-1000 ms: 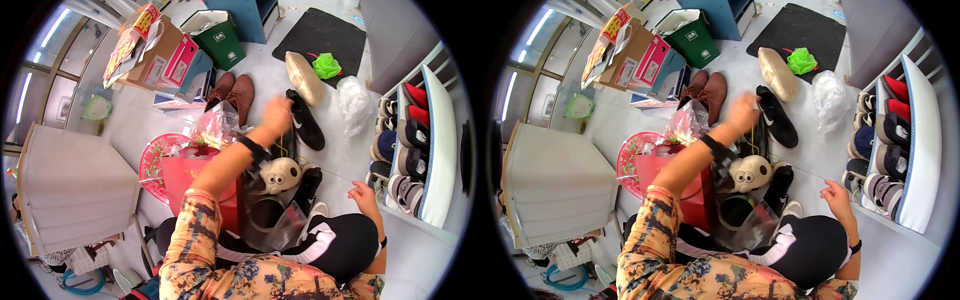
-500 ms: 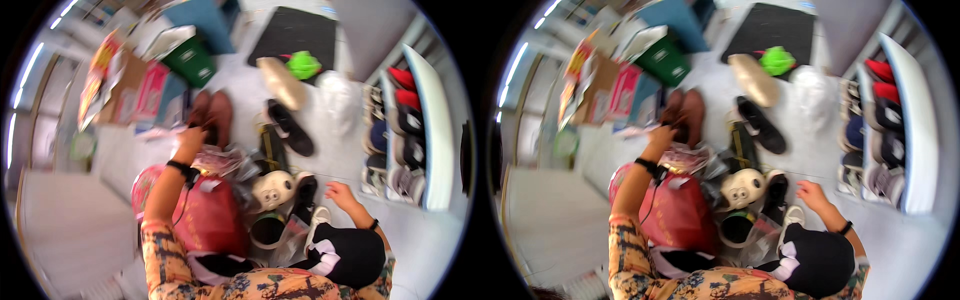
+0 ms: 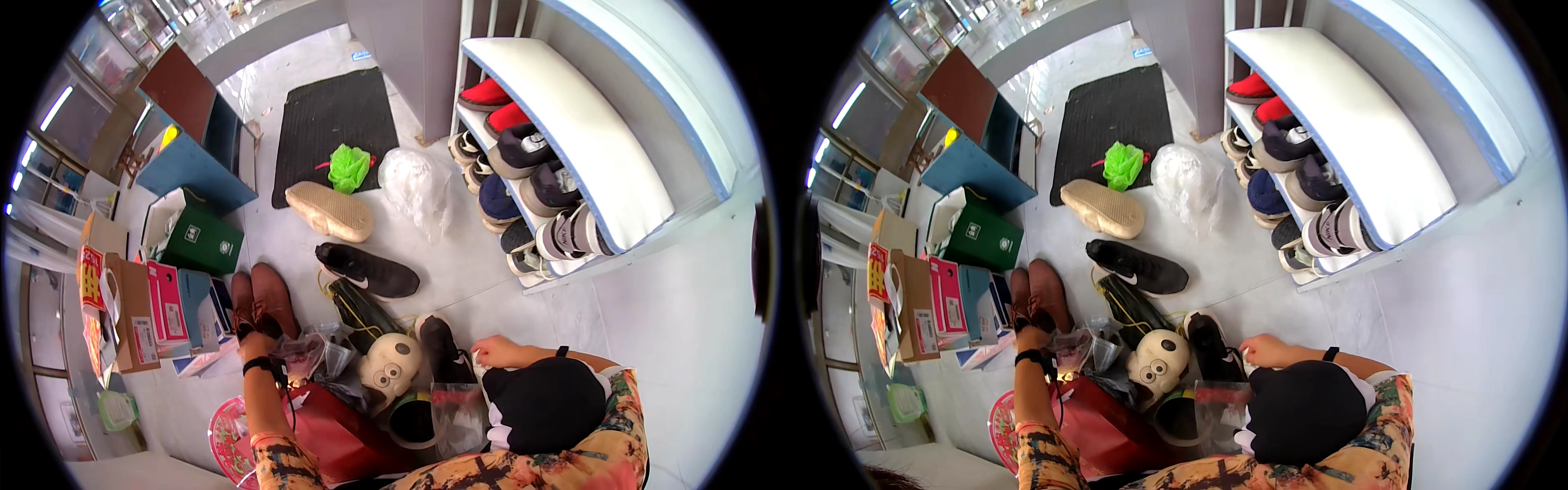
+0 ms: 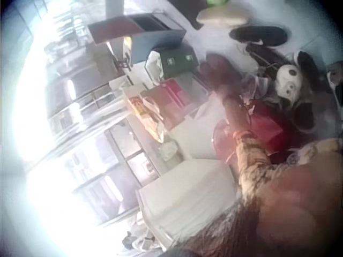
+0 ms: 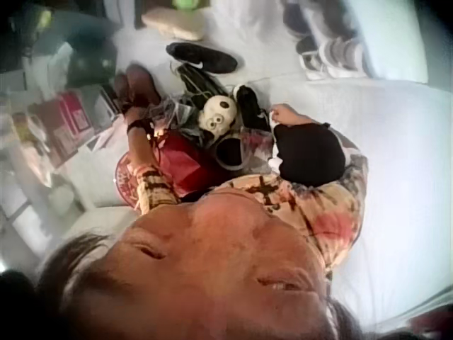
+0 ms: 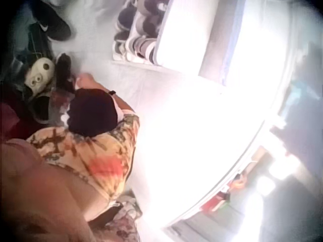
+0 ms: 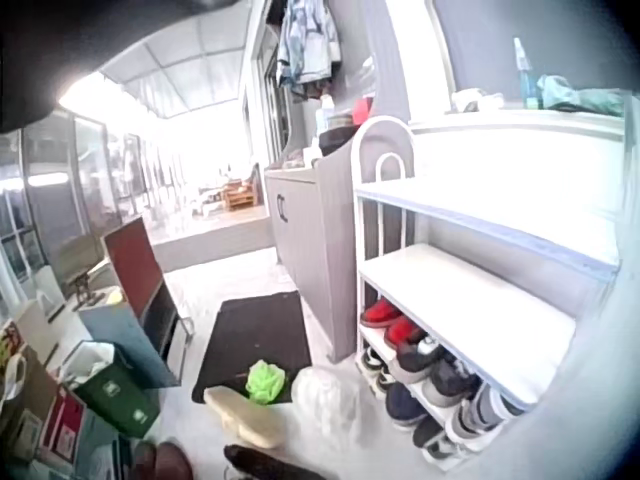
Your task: The person organizes a collection of shoes from the floor onto a white plastic shelving unit, handling various sneakers, slippers, and loafers one by one.
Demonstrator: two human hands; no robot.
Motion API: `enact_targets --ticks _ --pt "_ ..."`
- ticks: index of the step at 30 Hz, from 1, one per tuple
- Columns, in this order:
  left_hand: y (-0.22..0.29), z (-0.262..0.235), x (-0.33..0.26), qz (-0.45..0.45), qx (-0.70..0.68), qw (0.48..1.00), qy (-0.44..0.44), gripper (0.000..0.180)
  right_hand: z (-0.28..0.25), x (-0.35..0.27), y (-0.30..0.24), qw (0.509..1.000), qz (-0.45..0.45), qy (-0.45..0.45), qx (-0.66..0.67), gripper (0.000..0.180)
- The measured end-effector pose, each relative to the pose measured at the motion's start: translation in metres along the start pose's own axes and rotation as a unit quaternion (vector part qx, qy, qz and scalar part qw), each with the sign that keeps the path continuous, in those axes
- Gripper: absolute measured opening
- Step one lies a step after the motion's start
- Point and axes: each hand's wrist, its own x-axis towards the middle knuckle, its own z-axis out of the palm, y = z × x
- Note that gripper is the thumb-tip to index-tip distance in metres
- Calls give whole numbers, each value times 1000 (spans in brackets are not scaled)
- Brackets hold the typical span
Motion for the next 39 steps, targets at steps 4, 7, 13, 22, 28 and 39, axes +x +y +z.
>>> enact_targets --ticks 4,7,13,22,28,39 --pt "9 -7 -9 -13 -75 996 -36 51 29 13 21 978 -32 -156 134 27" --pt "1 -19 10 -68 21 997 1 44 43 26 20 962 -120 -240 43 28" --pt "35 -175 -36 -6 67 998 11 29 27 -5 37 966 -65 -245 53 28" --pt "44 -332 -168 330 -79 895 288 24 -22 -36 59 977 -19 -203 65 28" --pt "157 -401 -283 431 -181 823 322 27 -35 -34 59 974 -42 -211 67 28" --pt "342 -399 -329 581 -142 743 300 27 -39 -47 81 965 -35 -244 87 28"
